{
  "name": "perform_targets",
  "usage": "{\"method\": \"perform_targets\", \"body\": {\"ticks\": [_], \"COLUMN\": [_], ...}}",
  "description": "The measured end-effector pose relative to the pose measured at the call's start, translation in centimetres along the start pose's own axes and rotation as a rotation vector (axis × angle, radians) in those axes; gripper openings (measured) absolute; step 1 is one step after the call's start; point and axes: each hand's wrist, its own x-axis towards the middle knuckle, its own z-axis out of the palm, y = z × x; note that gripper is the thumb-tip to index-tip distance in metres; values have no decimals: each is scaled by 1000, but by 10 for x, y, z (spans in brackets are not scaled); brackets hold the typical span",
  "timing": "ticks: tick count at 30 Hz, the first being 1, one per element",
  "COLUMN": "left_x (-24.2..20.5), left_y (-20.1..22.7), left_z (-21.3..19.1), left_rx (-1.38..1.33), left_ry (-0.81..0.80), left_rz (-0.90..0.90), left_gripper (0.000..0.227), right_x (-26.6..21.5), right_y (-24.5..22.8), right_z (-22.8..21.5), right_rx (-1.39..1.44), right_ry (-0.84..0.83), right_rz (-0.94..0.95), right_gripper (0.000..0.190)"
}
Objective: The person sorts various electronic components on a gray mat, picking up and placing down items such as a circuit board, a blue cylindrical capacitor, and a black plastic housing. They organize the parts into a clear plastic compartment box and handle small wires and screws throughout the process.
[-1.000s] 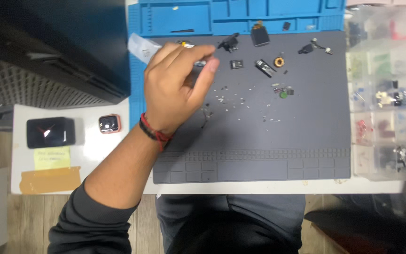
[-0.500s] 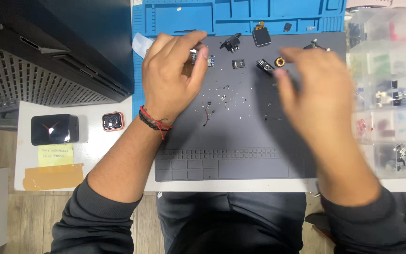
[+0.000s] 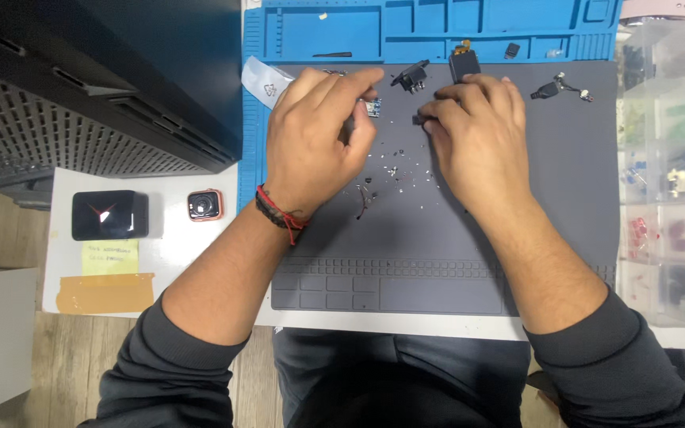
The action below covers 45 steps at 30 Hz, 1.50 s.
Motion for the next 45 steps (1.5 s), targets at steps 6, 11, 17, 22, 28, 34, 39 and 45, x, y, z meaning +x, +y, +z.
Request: {"method": "perform_targets", "body": {"ticks": [6,11,17,22,28,34,39,45], "left_x": [-5,-12,-11,-9,-10,-8,-9,0], "left_y": [3,4,14,19,19,24,24,22], "left_z": [8,17,14,7,8,4,4,-2], "left_rx": [51,-235,-438,-580,-643,-645,-689,-521], "left_ry": [-174,-224,-173,-153,-166,-163,-202,-100], "left_rz": [18,-4,-75,-96,-103,-120,-113,213], "left_gripper": [23,24,22,27,22,20,25,8], "right_x": [-4,-10,-12,-16,-23,-22,-23,-23], "right_y": [-6,-21,-28,-30,-29,-33,-33,-32], "right_z": [-16,-34,-45,-46,-44,-46,-45,-46], "right_rx": [505,523,504,529,575,618,673,642], "right_ry": [-21,92,206,301,390,393,392,422], "right_rz": [189,162,14,-36,-68,-64,-36,-117], "right_gripper": [15,13,8,17,32,31,27,29]}}
